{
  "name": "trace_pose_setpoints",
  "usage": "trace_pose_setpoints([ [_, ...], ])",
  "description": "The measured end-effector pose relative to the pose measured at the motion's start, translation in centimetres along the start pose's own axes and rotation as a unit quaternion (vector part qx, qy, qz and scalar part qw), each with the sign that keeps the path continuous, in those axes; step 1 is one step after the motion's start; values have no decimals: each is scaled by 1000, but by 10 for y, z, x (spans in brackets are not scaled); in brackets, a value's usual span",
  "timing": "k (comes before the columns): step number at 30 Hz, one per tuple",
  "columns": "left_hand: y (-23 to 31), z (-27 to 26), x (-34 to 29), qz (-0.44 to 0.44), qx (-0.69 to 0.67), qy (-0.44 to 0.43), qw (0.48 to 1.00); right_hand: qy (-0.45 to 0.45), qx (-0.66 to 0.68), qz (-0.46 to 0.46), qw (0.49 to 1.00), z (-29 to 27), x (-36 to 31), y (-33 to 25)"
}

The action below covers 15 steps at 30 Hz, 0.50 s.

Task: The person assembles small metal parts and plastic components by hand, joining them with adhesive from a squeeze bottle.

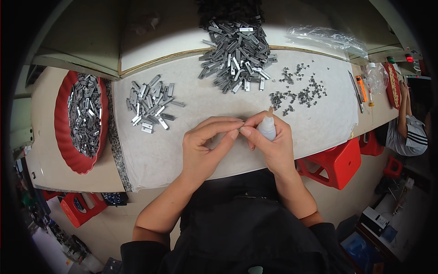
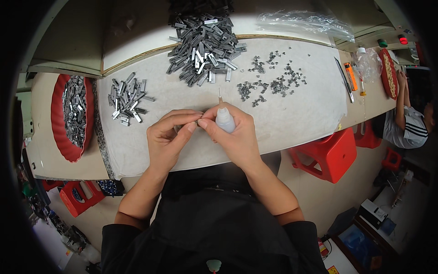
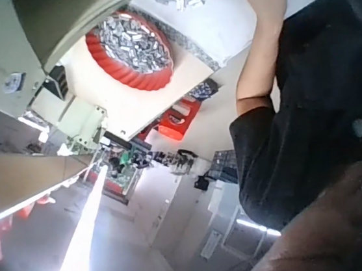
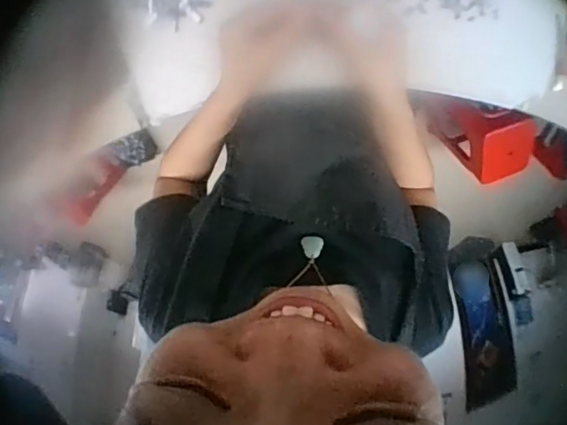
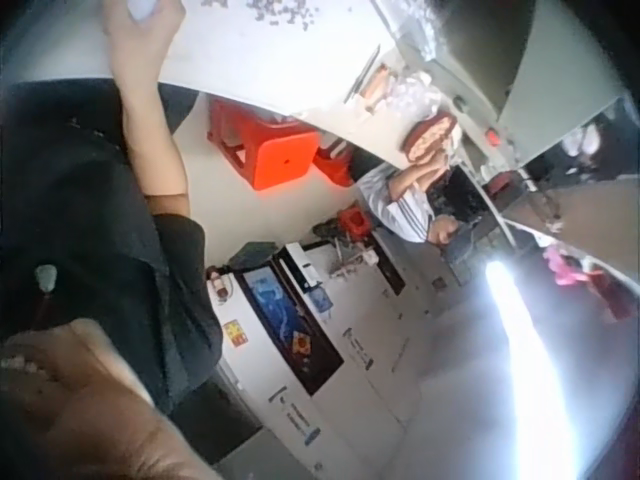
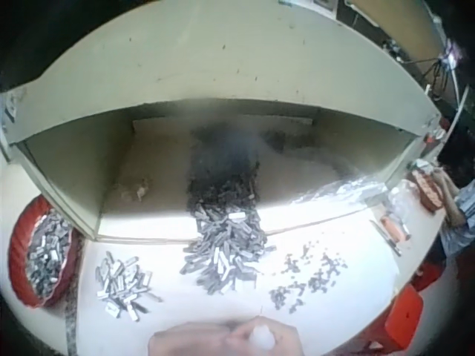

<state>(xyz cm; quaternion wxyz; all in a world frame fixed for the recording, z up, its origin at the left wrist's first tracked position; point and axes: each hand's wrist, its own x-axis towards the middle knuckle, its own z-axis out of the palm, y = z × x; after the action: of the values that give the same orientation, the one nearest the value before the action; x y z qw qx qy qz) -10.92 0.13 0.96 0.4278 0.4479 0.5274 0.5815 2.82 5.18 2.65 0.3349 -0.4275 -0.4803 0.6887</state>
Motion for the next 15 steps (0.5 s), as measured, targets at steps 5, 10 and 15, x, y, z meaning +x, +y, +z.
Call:
trace_pose_setpoints([
  [5,1,0,6,-18,-10,7,1000,4,4,11,1000,1,6,-1],
  [10,14,0,-2,-11,8,15,1000,16,-29,-15,999,4,-3,-7],
  [15,-9,7,-3,12,-18,-24,999,28,-9,-17,999,-4,-2,2],
])
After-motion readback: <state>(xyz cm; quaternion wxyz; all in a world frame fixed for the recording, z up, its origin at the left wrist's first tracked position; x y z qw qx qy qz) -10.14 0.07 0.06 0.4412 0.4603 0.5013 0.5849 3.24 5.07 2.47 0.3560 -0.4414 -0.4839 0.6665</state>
